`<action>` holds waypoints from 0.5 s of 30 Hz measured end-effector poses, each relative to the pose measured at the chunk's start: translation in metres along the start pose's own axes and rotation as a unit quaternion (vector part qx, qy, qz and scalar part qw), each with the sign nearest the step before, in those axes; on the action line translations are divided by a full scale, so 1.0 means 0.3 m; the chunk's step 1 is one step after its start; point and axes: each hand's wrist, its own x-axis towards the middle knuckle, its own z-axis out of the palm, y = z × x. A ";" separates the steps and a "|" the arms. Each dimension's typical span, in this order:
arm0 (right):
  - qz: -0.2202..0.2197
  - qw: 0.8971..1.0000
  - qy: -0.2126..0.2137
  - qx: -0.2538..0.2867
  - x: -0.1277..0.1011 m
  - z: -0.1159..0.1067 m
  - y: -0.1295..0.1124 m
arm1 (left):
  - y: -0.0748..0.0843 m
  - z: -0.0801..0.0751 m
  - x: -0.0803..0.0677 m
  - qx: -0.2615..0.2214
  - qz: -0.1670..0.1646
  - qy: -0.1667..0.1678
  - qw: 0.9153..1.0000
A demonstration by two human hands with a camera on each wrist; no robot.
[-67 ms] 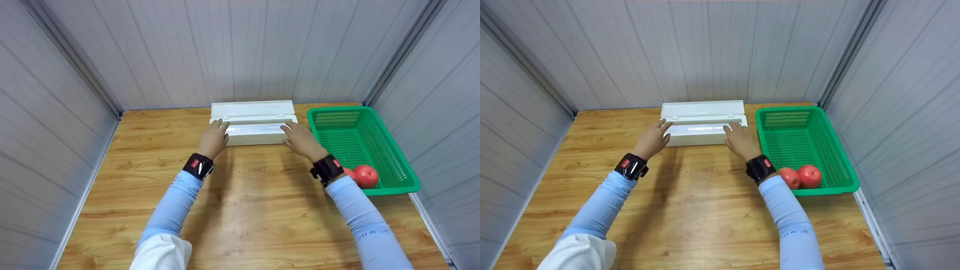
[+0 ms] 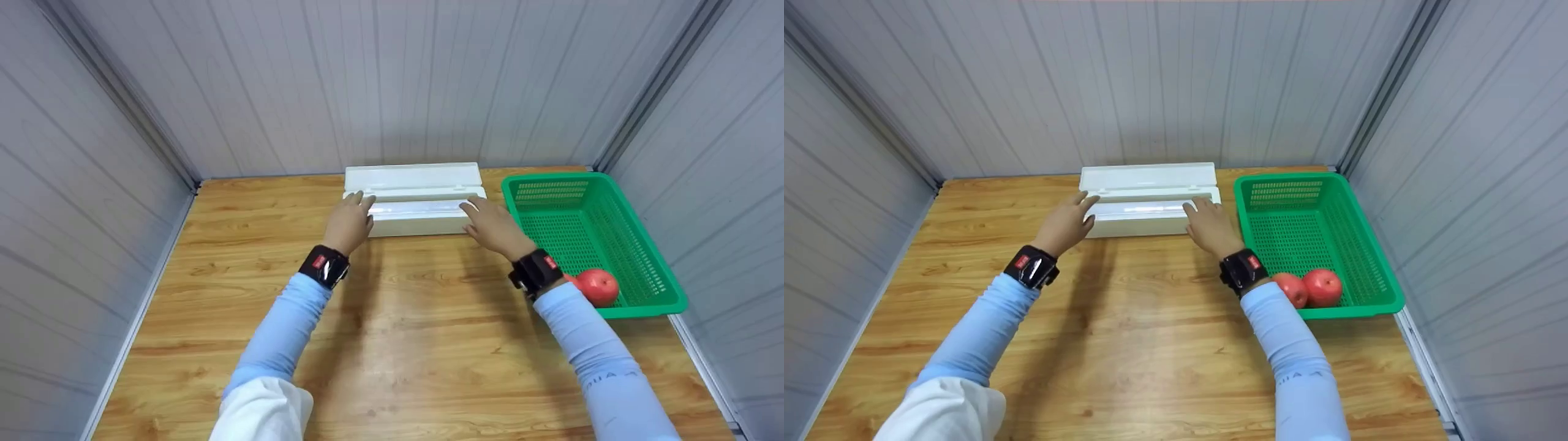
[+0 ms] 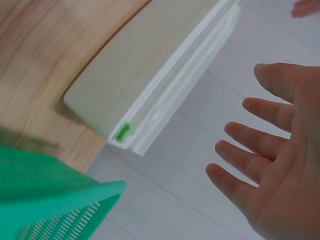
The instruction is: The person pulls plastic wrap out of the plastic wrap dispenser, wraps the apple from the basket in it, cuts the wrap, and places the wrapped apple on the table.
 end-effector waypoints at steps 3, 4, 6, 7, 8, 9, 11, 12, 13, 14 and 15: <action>-0.005 1.000 0.002 -0.004 0.017 0.001 0.020 | -0.007 -0.009 0.019 0.026 0.003 -0.011 1.000; -0.005 1.000 0.000 -0.007 0.023 0.005 0.026 | -0.008 -0.012 0.023 0.035 0.004 -0.015 0.999; -0.008 1.000 -0.007 -0.013 0.036 0.016 0.035 | -0.009 -0.016 0.029 0.056 0.008 -0.022 0.998; -0.010 1.000 -0.011 -0.016 0.042 0.022 0.040 | -0.008 -0.019 0.032 0.065 0.010 -0.028 0.997; -0.012 1.000 -0.017 -0.017 0.048 0.028 0.044 | -0.006 -0.020 0.036 0.073 0.013 -0.035 0.997; -0.012 0.999 -0.025 -0.017 0.054 0.034 0.048 | -0.004 -0.023 0.040 0.080 0.014 -0.043 0.996; -0.011 0.999 -0.046 -0.012 0.066 0.046 0.053 | 0.001 -0.025 0.051 0.093 0.016 -0.064 0.993; -0.012 0.998 -0.054 -0.009 0.071 0.051 0.056 | 0.002 -0.025 0.058 0.100 0.018 -0.072 0.992; -0.012 0.998 -0.061 -0.003 0.076 0.054 0.060 | 0.002 -0.023 0.065 0.105 0.020 -0.083 0.991; -0.014 0.998 -0.067 0.003 0.081 0.058 0.063 | 0.002 -0.021 0.071 0.111 0.022 -0.092 0.989; -0.014 0.997 -0.074 0.008 0.086 0.061 0.066 | 0.000 -0.017 0.077 0.113 0.025 -0.100 0.988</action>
